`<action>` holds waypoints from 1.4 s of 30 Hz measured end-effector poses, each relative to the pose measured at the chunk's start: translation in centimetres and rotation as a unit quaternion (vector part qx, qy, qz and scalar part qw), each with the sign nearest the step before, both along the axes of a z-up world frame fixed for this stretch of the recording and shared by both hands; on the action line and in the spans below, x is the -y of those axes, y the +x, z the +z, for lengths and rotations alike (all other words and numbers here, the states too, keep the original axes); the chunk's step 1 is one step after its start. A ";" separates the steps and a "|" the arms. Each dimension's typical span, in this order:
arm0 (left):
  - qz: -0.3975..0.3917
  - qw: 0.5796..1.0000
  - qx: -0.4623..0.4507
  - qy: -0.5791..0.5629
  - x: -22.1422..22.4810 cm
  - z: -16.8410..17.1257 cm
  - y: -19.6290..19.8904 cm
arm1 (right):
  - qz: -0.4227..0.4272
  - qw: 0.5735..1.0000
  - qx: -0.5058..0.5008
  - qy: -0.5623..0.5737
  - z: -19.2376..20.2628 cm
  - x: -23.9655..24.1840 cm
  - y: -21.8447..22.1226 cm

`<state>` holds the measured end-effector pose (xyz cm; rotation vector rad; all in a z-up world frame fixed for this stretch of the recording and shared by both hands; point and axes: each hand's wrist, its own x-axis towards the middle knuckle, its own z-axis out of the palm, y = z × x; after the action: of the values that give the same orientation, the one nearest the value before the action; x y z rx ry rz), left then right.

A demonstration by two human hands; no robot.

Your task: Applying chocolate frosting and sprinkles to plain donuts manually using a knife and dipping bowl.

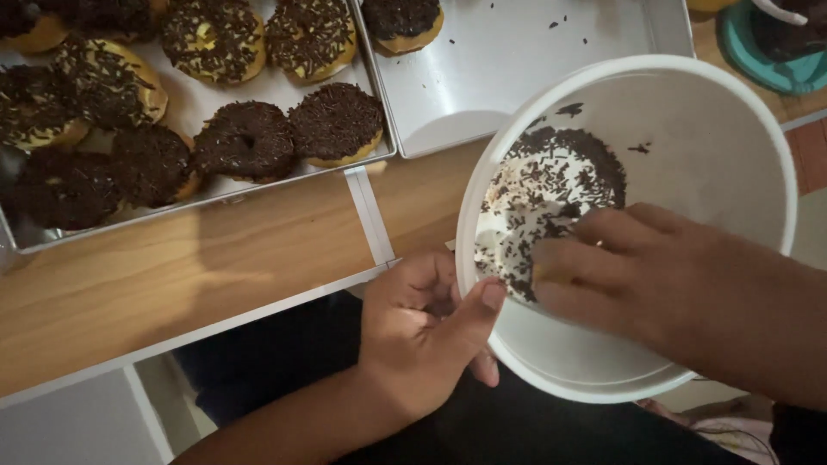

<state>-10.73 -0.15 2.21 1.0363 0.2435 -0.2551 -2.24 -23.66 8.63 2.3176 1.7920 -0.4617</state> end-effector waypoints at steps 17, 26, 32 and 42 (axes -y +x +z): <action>0.020 0.999 -0.027 -0.010 -0.9 0.4 0.0 | -0.036 0.994 0.099 0.005 0.8 -1.4 0.8; 0.050 0.990 0.008 0.134 -4.0 1.3 0.3 | -0.226 0.896 -0.251 0.288 3.4 -0.8 4.0; 0.084 0.987 -0.052 0.126 -6.6 1.8 -1.2 | -0.281 0.457 -0.724 0.434 0.3 -2.4 3.7; 0.115 0.991 -0.005 0.067 -8.6 1.4 -3.7 | -0.378 0.412 -0.725 0.403 2.7 -6.8 3.2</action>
<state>-14.42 8.44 3.65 1.1282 0.3908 -0.0362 0.99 -16.84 11.35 3.6383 0.6182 -3.2344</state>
